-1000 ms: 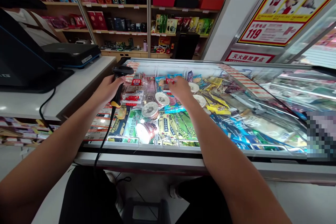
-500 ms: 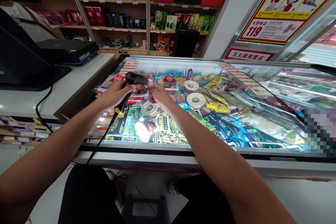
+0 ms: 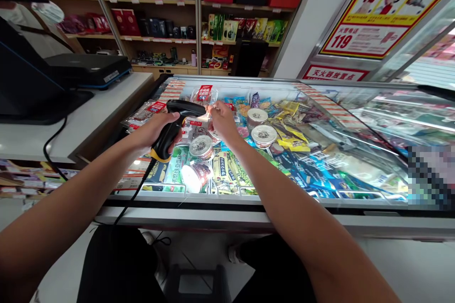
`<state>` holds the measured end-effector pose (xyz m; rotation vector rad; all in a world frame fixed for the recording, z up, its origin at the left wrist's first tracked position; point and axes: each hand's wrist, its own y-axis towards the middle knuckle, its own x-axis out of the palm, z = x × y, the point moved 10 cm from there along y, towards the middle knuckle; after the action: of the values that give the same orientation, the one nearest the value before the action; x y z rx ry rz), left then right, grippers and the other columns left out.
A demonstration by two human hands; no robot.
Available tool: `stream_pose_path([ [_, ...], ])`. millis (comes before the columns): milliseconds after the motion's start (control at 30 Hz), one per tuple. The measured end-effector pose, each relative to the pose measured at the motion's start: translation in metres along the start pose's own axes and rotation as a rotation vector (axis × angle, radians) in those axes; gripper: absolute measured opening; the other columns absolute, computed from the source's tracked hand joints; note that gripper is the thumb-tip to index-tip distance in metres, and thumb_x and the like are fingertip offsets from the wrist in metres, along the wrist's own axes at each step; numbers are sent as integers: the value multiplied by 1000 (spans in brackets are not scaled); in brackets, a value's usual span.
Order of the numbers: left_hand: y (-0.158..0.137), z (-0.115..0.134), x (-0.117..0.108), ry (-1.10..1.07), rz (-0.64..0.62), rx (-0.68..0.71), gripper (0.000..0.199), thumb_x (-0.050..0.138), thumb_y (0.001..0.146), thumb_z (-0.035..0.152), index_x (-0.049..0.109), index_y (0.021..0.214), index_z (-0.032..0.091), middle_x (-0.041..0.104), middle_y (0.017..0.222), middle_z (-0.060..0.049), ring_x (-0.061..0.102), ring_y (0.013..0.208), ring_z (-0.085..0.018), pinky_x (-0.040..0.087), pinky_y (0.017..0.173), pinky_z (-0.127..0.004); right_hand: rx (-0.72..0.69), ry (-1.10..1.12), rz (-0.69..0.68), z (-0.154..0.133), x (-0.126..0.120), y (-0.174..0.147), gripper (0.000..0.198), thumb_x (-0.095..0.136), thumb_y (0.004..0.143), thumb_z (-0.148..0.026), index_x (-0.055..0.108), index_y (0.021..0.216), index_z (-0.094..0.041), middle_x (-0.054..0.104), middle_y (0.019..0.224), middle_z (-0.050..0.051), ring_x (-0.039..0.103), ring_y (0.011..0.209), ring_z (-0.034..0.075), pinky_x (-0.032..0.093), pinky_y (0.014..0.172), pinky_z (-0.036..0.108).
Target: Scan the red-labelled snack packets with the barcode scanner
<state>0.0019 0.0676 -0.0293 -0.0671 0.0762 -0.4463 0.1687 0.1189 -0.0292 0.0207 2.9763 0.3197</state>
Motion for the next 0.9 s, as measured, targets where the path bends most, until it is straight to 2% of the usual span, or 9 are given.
stream_pose_path([
  [400,-4,3,2,-45,-29,-37,40,55,88,59,59,86,19,65,57,-3,58,36,-17,44,35,-26,40,-37,47,-1,-10,1,25,52,102,-31,44,78,-27,45,46,-9,51,40,14,42,46,26],
  [500,-4,8,-3,-52,7,-14,41,56,87,59,60,87,19,65,59,-3,57,36,-16,43,35,-27,19,-104,106,1,-26,9,24,53,100,-30,45,77,-27,43,52,-7,50,44,15,44,50,29],
  [633,-5,18,-16,-58,109,45,37,54,88,55,57,81,19,63,58,-2,54,37,-14,40,36,-25,-67,-433,263,3,-71,23,22,58,94,-34,49,76,-26,49,60,-3,52,57,17,47,61,32],
  [733,-7,22,-20,-46,142,63,39,52,89,54,51,72,20,61,58,-3,53,38,-13,39,37,-25,-21,-763,313,16,-100,32,22,58,92,-39,54,76,-24,63,73,4,62,73,24,51,73,38],
  [833,-7,21,-21,-48,151,55,38,53,88,55,51,72,20,61,59,-3,53,38,-13,39,37,-26,78,-948,304,30,-115,34,23,61,89,-42,61,77,-22,70,86,13,67,86,33,53,81,47],
  [900,-6,20,-22,-54,155,50,37,55,87,56,50,75,21,61,59,-2,53,38,-13,38,37,-26,102,-1058,290,30,-113,31,23,61,90,-39,69,87,-18,71,96,19,67,97,38,53,85,50],
])
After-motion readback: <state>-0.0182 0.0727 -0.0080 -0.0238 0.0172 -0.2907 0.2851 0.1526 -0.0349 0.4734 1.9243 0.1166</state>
